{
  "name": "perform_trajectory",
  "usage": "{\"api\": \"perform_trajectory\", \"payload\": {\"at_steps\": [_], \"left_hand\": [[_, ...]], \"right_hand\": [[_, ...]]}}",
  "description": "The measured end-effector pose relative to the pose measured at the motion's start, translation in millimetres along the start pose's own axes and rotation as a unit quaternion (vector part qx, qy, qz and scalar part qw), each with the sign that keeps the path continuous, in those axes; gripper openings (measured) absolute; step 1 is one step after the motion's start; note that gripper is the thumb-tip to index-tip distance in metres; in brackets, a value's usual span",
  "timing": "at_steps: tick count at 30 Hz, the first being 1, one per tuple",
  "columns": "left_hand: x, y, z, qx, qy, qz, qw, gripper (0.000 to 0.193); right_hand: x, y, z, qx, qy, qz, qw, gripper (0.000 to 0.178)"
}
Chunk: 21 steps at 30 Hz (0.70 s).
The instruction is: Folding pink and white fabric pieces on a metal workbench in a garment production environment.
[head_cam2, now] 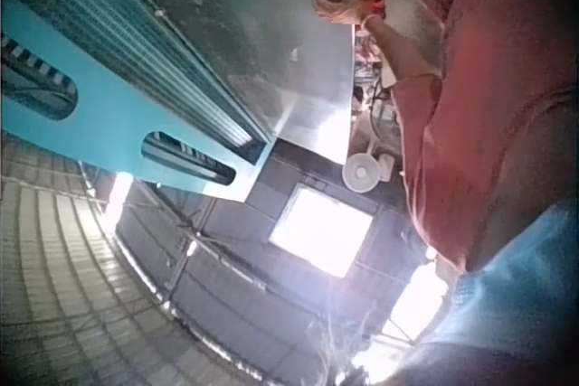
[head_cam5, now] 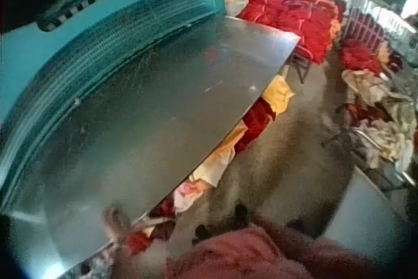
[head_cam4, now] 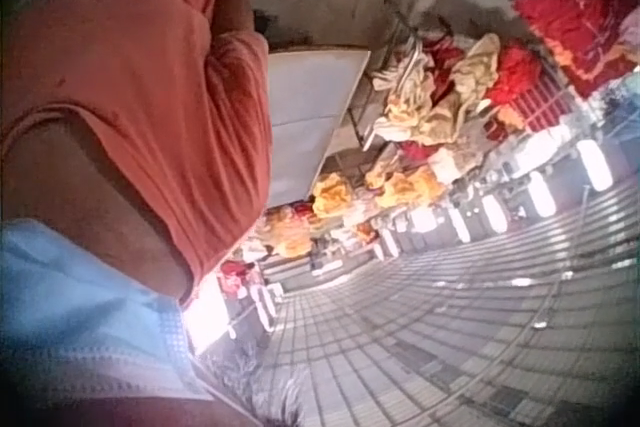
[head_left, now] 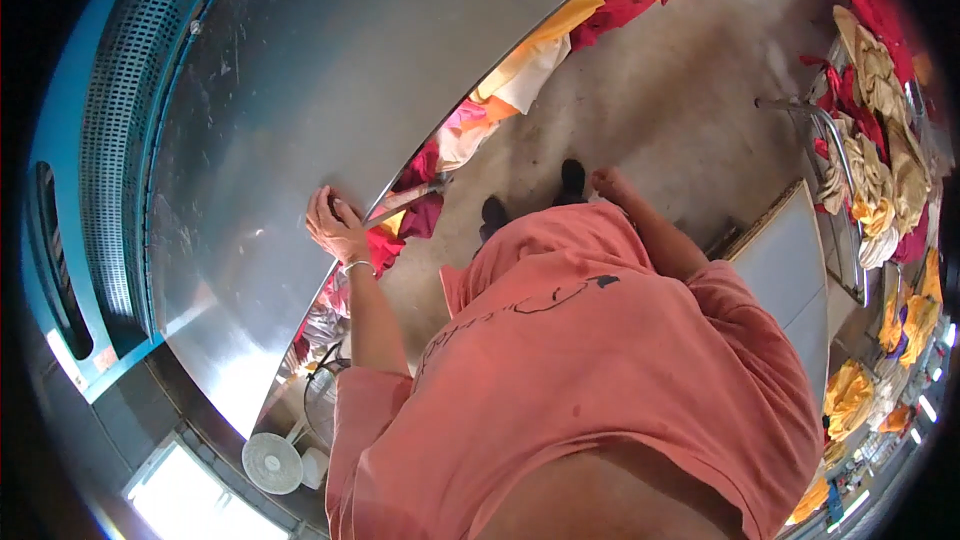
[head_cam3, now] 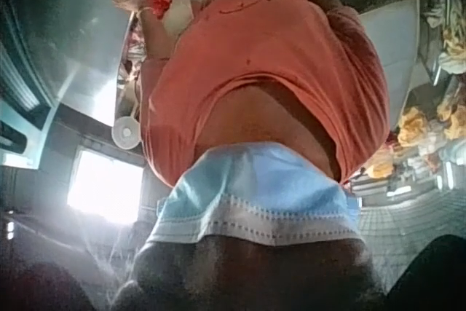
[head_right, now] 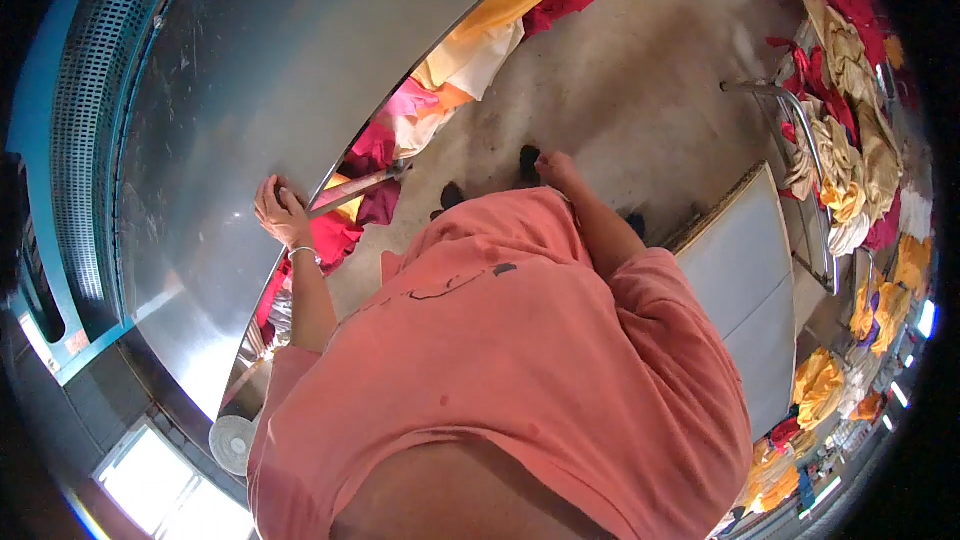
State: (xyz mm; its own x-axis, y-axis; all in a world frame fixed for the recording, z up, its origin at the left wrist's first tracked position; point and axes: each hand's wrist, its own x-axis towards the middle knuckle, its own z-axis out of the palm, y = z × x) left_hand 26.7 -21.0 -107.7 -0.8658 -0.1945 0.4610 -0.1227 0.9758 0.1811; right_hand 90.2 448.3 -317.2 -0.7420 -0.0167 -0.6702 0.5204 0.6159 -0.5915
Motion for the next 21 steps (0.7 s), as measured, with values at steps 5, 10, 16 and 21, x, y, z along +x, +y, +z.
{"api": "perform_trajectory", "payload": {"at_steps": [5,10,16,21], "left_hand": [[3.2,25.6,17.5,-0.005,0.034,-0.119,0.992,0.023],[2.0,33.3,18.1,0.065,0.072,-0.135,0.986,0.023],[2.6,38.6,14.0,0.06,0.077,-0.127,0.987,0.026],[1.1,40.8,11.9,0.05,0.068,-0.131,0.988,0.028]], "right_hand": [[10.4,8.6,-48.9,-0.035,0.058,0.003,0.998,0.021],[4.1,6.2,-81.1,-0.069,0.017,-0.041,0.997,0.021],[-4.0,26.3,-74.6,-0.065,-0.03,-0.038,0.997,0.022],[-0.4,19.1,-73.2,-0.043,-0.016,-0.005,0.999,0.023]]}}
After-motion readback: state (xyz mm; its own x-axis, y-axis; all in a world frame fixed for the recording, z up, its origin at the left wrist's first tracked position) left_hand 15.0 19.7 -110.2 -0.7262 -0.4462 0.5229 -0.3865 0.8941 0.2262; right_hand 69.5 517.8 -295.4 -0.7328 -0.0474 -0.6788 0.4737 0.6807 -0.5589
